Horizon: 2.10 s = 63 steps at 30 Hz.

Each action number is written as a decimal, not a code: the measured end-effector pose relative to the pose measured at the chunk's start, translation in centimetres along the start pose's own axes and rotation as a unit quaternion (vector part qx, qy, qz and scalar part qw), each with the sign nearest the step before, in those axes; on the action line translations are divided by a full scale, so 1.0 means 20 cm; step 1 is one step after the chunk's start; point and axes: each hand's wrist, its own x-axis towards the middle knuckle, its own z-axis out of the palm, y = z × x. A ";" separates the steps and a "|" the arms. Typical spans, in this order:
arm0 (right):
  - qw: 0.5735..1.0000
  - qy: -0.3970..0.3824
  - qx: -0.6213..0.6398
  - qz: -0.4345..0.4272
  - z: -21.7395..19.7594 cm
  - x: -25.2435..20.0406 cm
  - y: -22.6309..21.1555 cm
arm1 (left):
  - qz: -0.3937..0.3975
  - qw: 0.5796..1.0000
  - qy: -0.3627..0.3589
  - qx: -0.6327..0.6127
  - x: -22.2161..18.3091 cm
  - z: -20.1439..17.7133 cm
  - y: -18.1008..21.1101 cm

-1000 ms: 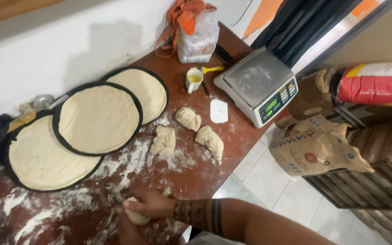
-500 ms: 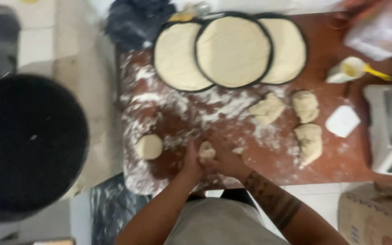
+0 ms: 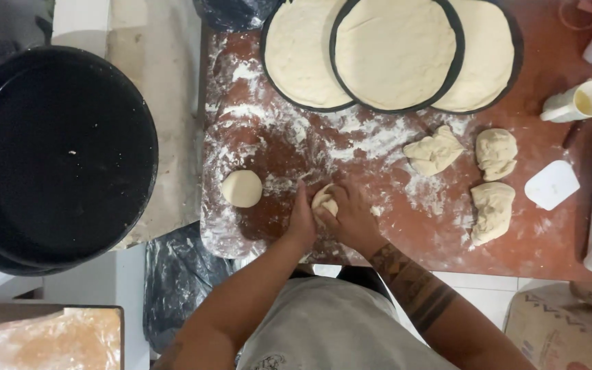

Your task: Shape pieces of dough into balls on a floured table

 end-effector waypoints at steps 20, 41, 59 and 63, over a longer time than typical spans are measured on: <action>0.986 -0.083 -0.134 0.048 0.34 0.00 0.23 | 0.133 0.976 0.024 0.173 0.32 -0.14 -0.20; 0.996 -0.074 -0.031 0.027 0.14 0.07 0.18 | 0.128 0.990 -0.018 -0.048 0.51 -0.32 -0.32; 0.957 0.123 -0.262 -0.001 1.33 -0.28 1.56 | 0.220 0.971 -0.086 -0.036 0.47 -0.16 -0.34; 0.988 -0.008 -0.120 -0.097 0.20 -0.06 0.26 | 0.129 0.990 -0.010 0.051 0.42 -0.21 -0.25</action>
